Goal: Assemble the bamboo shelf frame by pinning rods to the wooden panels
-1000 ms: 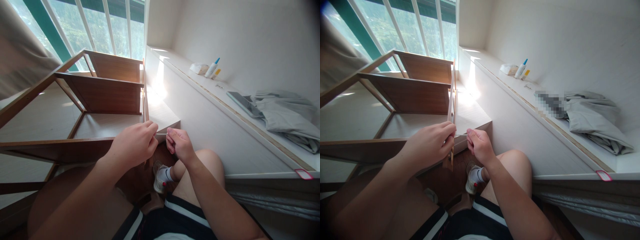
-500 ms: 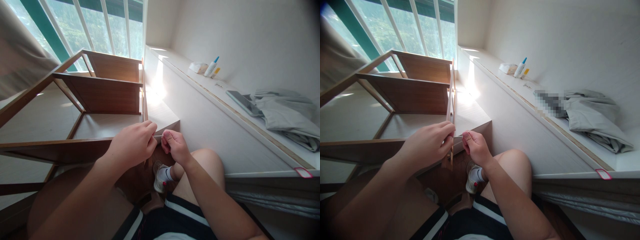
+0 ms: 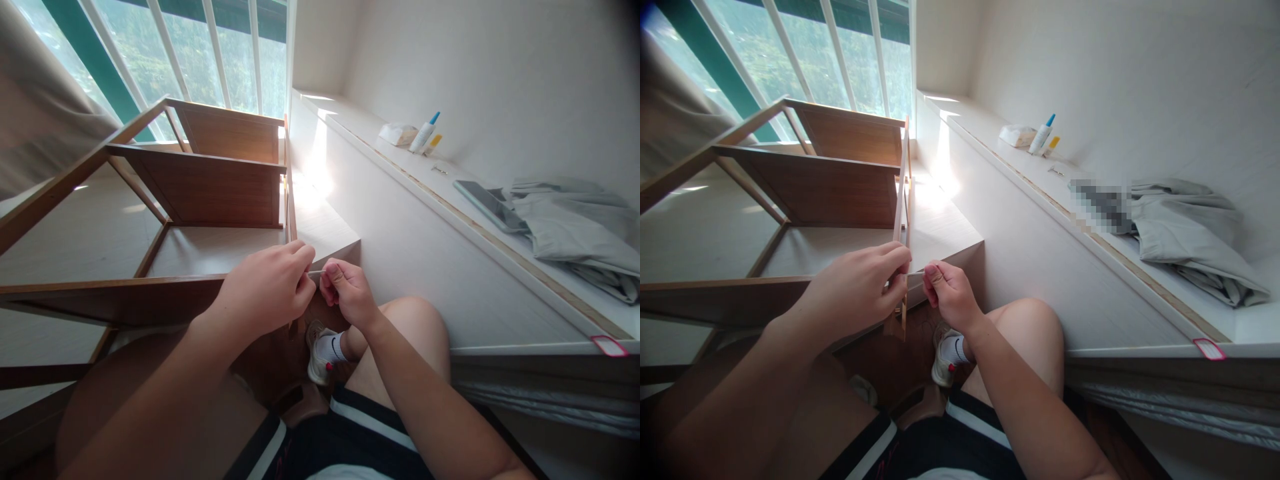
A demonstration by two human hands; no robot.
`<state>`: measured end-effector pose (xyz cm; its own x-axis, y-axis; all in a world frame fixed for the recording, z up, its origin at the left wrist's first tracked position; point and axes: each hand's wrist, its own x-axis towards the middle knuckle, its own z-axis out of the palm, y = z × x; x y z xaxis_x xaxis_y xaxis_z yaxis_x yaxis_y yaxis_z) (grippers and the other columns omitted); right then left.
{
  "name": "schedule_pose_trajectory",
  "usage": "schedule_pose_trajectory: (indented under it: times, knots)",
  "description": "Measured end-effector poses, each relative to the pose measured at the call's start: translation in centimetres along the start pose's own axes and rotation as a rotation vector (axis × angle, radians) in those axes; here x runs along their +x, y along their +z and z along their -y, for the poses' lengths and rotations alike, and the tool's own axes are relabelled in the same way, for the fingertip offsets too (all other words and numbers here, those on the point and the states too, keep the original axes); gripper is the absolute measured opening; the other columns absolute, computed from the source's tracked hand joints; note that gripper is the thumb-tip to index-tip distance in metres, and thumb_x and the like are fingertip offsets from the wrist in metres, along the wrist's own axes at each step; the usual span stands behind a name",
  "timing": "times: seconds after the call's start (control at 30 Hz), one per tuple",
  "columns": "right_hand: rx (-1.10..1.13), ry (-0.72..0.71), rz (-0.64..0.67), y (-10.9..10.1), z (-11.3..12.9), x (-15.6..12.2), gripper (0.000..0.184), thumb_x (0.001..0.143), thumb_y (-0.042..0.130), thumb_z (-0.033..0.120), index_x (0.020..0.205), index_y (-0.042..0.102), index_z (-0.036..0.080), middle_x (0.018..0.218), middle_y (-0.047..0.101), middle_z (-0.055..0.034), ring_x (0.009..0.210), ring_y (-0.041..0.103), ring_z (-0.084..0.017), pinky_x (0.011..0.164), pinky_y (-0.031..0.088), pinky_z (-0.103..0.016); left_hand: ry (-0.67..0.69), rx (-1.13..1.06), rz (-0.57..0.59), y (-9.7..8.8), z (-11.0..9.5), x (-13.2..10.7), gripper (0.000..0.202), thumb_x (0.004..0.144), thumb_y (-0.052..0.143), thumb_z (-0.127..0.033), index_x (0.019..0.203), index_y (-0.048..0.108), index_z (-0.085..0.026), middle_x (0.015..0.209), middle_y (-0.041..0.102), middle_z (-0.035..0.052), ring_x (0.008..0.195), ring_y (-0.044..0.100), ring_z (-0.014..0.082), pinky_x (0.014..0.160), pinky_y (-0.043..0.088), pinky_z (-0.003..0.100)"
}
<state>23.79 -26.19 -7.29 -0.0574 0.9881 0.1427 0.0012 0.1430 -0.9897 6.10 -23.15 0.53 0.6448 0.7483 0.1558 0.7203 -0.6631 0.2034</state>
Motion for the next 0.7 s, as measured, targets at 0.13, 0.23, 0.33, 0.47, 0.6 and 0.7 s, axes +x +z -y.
schedule_pose_trajectory:
  times: [0.13, 0.23, 0.33, 0.47, 0.6, 0.7]
  knots:
    - [0.022, -0.01, -0.001, 0.3, -0.3, 0.1, 0.044, 0.098, 0.048, 0.053, 0.067, 0.047, 0.021, 0.051, 0.047, 0.0047, 0.045, 0.039, -0.01, 0.046, 0.027, -0.025, 0.008, 0.007, -0.008, 0.0, 0.0, 0.0, 0.01, 0.09, 0.041, -0.027, 0.081, 0.044, -0.024, 0.084, 0.056, 0.0007, 0.074, 0.054, 0.0192, 0.058, 0.029, 0.034]
    - [0.017, -0.04, -0.015, 0.4, -0.4, 0.1, 0.044, 0.099, 0.048, 0.051, 0.068, 0.047, 0.021, 0.052, 0.047, 0.0046, 0.046, 0.039, -0.01, 0.046, 0.027, -0.025, 0.009, 0.007, -0.01, 0.0, 0.0, -0.1, 0.01, 0.09, 0.041, -0.026, 0.081, 0.044, -0.023, 0.084, 0.056, 0.0006, 0.073, 0.054, 0.0189, 0.057, 0.029, 0.034]
    - [-0.004, -0.072, -0.025, 0.5, -0.6, 0.2, 0.043, 0.099, 0.047, 0.051, 0.068, 0.047, 0.021, 0.053, 0.047, 0.0045, 0.047, 0.039, -0.01, 0.047, 0.028, -0.025, 0.006, 0.007, -0.012, -0.1, -0.1, -0.1, 0.01, 0.09, 0.04, -0.026, 0.08, 0.043, -0.024, 0.084, 0.055, 0.0003, 0.073, 0.053, 0.0187, 0.057, 0.028, 0.034]
    - [-0.035, -0.103, -0.05, 0.5, -1.1, 0.2, 0.042, 0.099, 0.047, 0.052, 0.07, 0.049, 0.021, 0.054, 0.047, 0.0042, 0.048, 0.04, -0.011, 0.048, 0.03, -0.026, 0.003, 0.007, -0.011, -0.1, 0.0, 0.0, 0.01, 0.09, 0.041, -0.026, 0.08, 0.042, -0.024, 0.083, 0.055, -0.0001, 0.072, 0.053, 0.0186, 0.057, 0.028, 0.034]
    - [-0.102, -0.13, -0.065, 0.4, -1.4, 0.1, 0.043, 0.098, 0.046, 0.054, 0.07, 0.05, 0.021, 0.055, 0.048, 0.0037, 0.05, 0.042, -0.012, 0.051, 0.032, -0.027, 0.01, 0.006, -0.02, -0.1, 0.0, 0.0, 0.011, 0.091, 0.041, -0.026, 0.08, 0.042, -0.023, 0.083, 0.055, 0.0005, 0.071, 0.053, 0.0182, 0.057, 0.028, 0.034]
    - [-0.17, -0.16, -0.059, 0.2, -1.4, 0.1, 0.043, 0.099, 0.046, 0.053, 0.07, 0.051, 0.021, 0.056, 0.047, 0.0032, 0.052, 0.043, -0.013, 0.054, 0.034, -0.027, 0.015, 0.009, -0.025, -0.1, 0.0, -0.1, 0.011, 0.091, 0.04, -0.025, 0.08, 0.044, -0.023, 0.084, 0.057, 0.0013, 0.071, 0.054, 0.0184, 0.057, 0.029, 0.034]
